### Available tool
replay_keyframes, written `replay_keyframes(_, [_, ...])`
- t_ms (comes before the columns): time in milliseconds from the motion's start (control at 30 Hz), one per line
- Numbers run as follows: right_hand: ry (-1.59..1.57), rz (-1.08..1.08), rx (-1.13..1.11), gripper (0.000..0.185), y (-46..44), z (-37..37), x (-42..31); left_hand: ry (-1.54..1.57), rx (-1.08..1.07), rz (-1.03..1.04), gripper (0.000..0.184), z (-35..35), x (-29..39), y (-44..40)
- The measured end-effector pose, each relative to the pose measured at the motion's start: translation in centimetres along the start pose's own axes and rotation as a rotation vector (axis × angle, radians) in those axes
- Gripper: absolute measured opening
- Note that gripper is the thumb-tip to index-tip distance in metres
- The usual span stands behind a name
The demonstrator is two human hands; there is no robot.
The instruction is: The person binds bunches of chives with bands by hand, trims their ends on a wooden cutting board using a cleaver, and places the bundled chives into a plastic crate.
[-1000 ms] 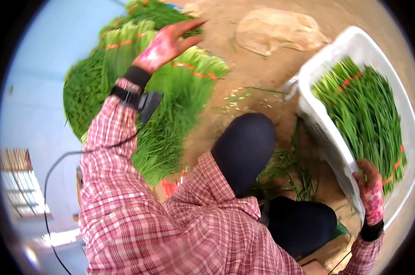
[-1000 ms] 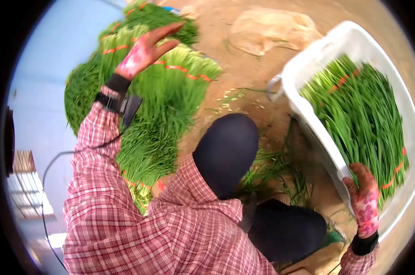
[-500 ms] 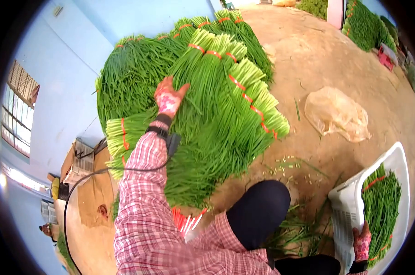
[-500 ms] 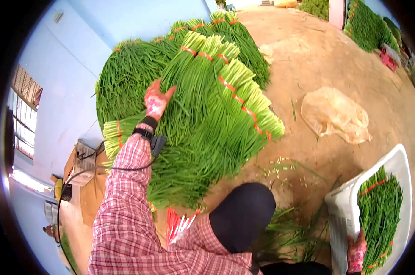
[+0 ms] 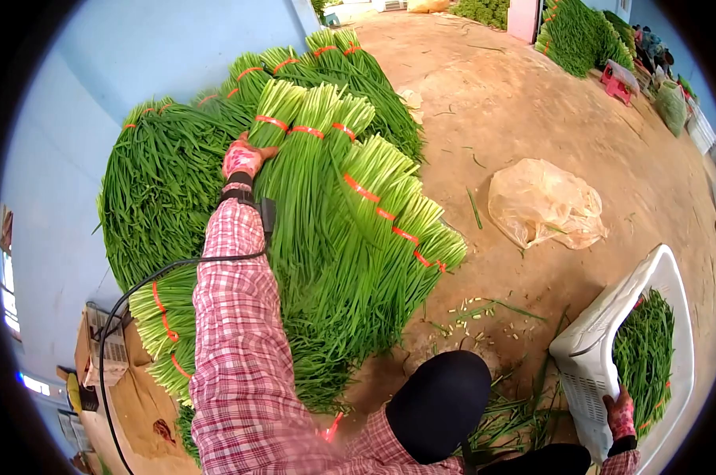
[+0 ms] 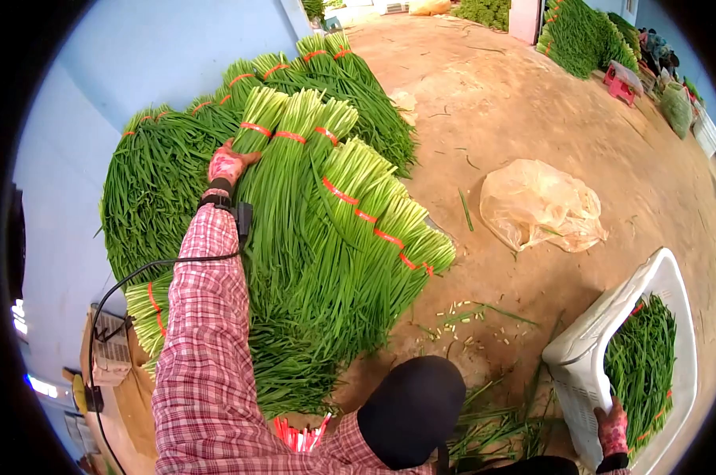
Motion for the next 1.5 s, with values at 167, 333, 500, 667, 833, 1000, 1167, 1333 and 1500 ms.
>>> replay_keyframes(167, [0.036,-0.142,0.070,0.075,-0.5,-0.6,-0.6,0.225,0.145,0.084,0.087,-3.0,-0.2,3.1])
replay_keyframes(333, [0.222,-0.710,0.290,0.104,5.1,-2.8,-21.2,0.105,0.314,0.381,0.077,-8.1,2.7,10.7])
replay_keyframes(500, [0.093,-1.302,0.255,0.104,15.3,-5.6,-42.8,0.141,0.236,1.113,0.063,-15.3,12.6,24.1])
replay_keyframes(667, [-0.193,-1.244,-0.316,0.093,12.6,-1.2,-45.9,0.211,0.172,1.729,0.064,-20.0,20.2,38.2])
replay_keyframes(833, [-1.013,-0.436,-0.817,0.052,17.3,4.2,-36.1,0.216,0.110,2.005,0.076,-20.1,25.7,46.1])
replay_keyframes(1000, [-1.263,-0.323,-0.547,0.044,16.7,6.3,-25.6,0.617,-0.016,1.291,0.105,-15.2,25.8,45.2])
replay_keyframes(1167, [-1.115,-0.277,-0.329,0.047,15.7,6.7,-19.8,1.425,-2.024,0.172,0.066,9.0,25.9,61.8])
replay_keyframes(1333, [-0.970,-0.427,0.020,0.059,15.0,5.9,-17.0,1.856,-1.804,0.170,0.060,3.6,31.3,64.5])
replay_keyframes(1500, [-0.918,-0.516,0.446,0.027,17.0,2.4,-18.0,1.883,-1.602,0.056,0.051,6.5,31.5,65.1])
Point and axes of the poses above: each hand's wrist, its own y-axis away from the middle knuckle, its own z-axis out of the palm, x = y × z, the point moved 7 cm from there along -y, towards the middle knuckle, and after that the axes turned 11 degrees about -y, right-handed, at the moved point
